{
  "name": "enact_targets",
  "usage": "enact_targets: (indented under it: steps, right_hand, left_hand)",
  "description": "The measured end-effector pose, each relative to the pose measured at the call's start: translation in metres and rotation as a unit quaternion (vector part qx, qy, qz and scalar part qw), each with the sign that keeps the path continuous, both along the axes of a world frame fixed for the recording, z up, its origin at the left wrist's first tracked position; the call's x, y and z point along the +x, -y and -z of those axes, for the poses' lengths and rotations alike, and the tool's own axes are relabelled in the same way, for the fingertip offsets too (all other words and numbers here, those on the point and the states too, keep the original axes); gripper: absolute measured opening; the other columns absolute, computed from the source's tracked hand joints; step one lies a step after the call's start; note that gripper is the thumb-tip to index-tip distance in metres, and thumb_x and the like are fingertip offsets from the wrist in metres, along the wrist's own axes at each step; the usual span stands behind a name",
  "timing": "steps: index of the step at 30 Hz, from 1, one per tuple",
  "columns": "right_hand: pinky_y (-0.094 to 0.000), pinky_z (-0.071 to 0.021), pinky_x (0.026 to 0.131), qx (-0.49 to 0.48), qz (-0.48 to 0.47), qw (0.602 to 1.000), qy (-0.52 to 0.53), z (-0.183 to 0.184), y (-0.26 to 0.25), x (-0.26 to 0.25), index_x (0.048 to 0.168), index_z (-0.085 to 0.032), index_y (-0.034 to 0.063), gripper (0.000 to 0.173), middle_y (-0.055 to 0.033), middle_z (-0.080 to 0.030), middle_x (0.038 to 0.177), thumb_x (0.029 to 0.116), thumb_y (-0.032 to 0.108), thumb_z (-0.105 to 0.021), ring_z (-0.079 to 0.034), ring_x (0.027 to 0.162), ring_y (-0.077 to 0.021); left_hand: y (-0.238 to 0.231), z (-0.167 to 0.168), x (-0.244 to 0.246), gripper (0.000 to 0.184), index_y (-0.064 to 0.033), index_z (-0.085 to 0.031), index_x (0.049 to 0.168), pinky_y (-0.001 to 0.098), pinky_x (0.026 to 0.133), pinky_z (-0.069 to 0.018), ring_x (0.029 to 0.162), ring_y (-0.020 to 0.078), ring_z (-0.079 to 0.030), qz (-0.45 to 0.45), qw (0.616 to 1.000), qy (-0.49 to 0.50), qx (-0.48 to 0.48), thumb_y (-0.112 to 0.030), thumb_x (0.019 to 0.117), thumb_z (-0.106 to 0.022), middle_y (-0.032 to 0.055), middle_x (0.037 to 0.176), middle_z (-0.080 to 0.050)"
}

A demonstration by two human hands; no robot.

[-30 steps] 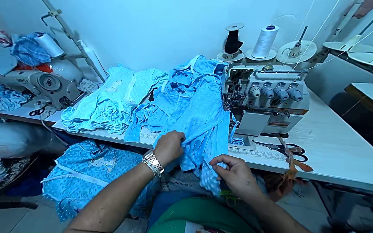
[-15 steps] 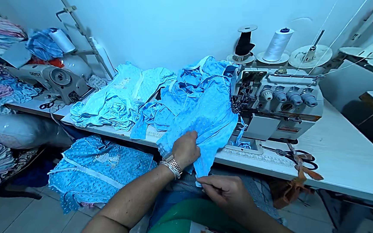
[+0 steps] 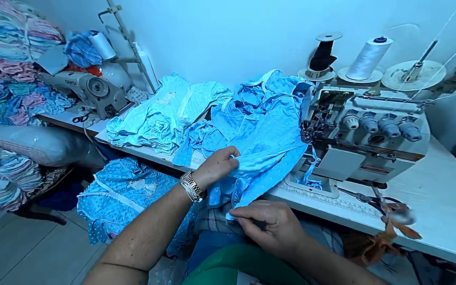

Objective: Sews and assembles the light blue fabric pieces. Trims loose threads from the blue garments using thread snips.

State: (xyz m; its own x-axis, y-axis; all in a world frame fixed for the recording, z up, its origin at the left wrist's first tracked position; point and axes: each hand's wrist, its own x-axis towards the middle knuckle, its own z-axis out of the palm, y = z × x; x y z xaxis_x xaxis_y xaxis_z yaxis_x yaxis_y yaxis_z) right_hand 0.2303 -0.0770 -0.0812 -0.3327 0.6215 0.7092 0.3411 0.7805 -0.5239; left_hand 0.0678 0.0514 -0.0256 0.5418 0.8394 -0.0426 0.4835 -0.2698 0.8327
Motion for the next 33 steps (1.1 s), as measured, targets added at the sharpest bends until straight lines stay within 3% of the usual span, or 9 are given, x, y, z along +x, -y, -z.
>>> enact_targets:
  steps: [4, 8, 16, 20, 22, 24, 26, 30, 33]
  right_hand:
    - [-0.0201, -0.0585, 0.076, 0.023, -0.002, 0.999, 0.028, -0.009, -0.013, -0.004, 0.100, -0.080, 0.0075, 0.021, -0.0008, -0.077, 0.086, 0.0934, 0.010, -0.060, -0.071, 0.080, -0.0035]
    - [-0.0227, -0.0570, 0.071, 0.070, 0.016, 0.994, 0.080, -0.012, -0.022, -0.009, 0.104, -0.080, 0.0103, 0.031, 0.0005, -0.076, 0.083, 0.0866, 0.006, -0.055, -0.069, 0.074, -0.0066]
    - [-0.0243, -0.0590, 0.076, 0.085, 0.132, 0.987, 0.015, -0.024, -0.045, -0.023, 0.098, -0.080, 0.0075, 0.020, -0.0024, -0.075, 0.085, 0.0888, 0.007, -0.063, -0.071, 0.080, -0.0094]
    - [-0.0228, -0.0533, 0.075, 0.065, 0.154, 0.986, 0.021, -0.037, -0.050, -0.026, 0.094, -0.080, 0.0098, 0.016, 0.0002, -0.069, 0.083, 0.0916, 0.014, -0.065, -0.065, 0.081, -0.0091]
    - [-0.0265, -0.0493, 0.076, 0.065, 0.165, 0.983, 0.051, -0.045, -0.048, -0.028, 0.094, -0.081, 0.0140, 0.016, -0.0012, -0.064, 0.092, 0.0933, 0.020, -0.066, -0.059, 0.089, -0.0138]
    - [-0.0318, -0.0504, 0.082, 0.064, 0.158, 0.982, 0.080, -0.051, -0.044, -0.030, 0.094, -0.081, 0.0161, 0.017, -0.0064, -0.065, 0.108, 0.0935, 0.021, -0.065, -0.060, 0.102, -0.0197]
    - [-0.0317, -0.0561, 0.078, 0.069, 0.126, 0.983, 0.117, -0.053, -0.040, -0.030, 0.095, -0.080, 0.0161, 0.018, -0.0049, -0.067, 0.108, 0.0959, 0.022, -0.063, -0.065, 0.101, -0.0182]
    - [-0.0250, -0.0527, 0.060, 0.119, 0.051, 0.977, 0.167, -0.055, -0.037, -0.034, 0.096, -0.080, 0.0160, 0.022, 0.0034, -0.065, 0.082, 0.0978, 0.020, -0.058, -0.064, 0.077, -0.0103]
    - [-0.0234, -0.0542, 0.070, 0.144, 0.038, 0.984, 0.099, -0.060, -0.044, -0.034, 0.096, -0.080, 0.0107, 0.019, 0.0010, -0.070, 0.083, 0.0973, 0.016, -0.062, -0.066, 0.080, -0.0096]
  left_hand:
    - [0.007, -0.017, -0.015, 0.023, -0.0080, -0.070, 0.115, 0.0582, 0.075, -0.0536, 0.084, 0.0337, -0.069, -0.014, 0.966, -0.199, 0.163, -0.024, 0.0982, -0.068, 0.0152, 0.090, -0.071]
    - [0.002, -0.024, -0.040, 0.018, -0.0083, -0.074, 0.109, 0.0572, 0.080, -0.0529, 0.095, 0.0325, -0.069, -0.055, 0.943, -0.244, 0.220, -0.019, 0.0956, -0.070, 0.0134, 0.100, -0.072]
    - [-0.001, -0.026, -0.072, 0.015, -0.0065, -0.077, 0.089, 0.0376, 0.074, -0.0524, 0.077, 0.0120, -0.066, -0.052, 0.982, -0.042, 0.177, -0.021, 0.0898, -0.080, 0.0045, 0.083, -0.072]
    - [0.002, -0.027, -0.083, 0.008, -0.0046, -0.079, 0.094, 0.0252, 0.080, -0.0520, 0.084, 0.0039, -0.065, -0.002, 0.991, 0.035, 0.130, -0.010, 0.0932, -0.073, 0.0015, 0.089, -0.072]
    - [0.009, -0.032, -0.091, 0.011, -0.0028, -0.078, 0.100, 0.0211, 0.080, -0.0502, 0.088, 0.0028, -0.062, 0.003, 0.994, 0.061, 0.094, -0.004, 0.0946, -0.068, 0.0020, 0.095, -0.070]
    - [0.019, -0.038, -0.095, 0.014, -0.0034, -0.077, 0.102, 0.0151, 0.060, -0.0434, 0.072, -0.0015, -0.057, -0.035, 0.995, 0.083, 0.040, -0.003, 0.0981, -0.064, 0.0010, 0.095, -0.071]
    - [0.028, -0.042, -0.096, 0.018, -0.0040, -0.077, 0.103, 0.0145, 0.047, -0.0385, 0.058, -0.0021, -0.055, -0.072, 0.990, 0.117, -0.031, -0.004, 0.1015, -0.060, 0.0006, 0.091, -0.075]
    - [0.043, -0.043, -0.102, 0.026, -0.0005, -0.073, 0.109, 0.0207, 0.052, -0.0570, 0.066, 0.0060, -0.070, -0.015, 0.972, 0.207, -0.114, -0.004, 0.1057, -0.048, 0.0052, 0.096, -0.075]
    - [0.061, -0.041, -0.090, 0.024, 0.0002, -0.073, 0.097, 0.0244, 0.063, -0.0622, 0.069, 0.0086, -0.072, -0.030, 0.954, 0.290, -0.069, 0.001, 0.1024, -0.049, 0.0041, 0.087, -0.075]
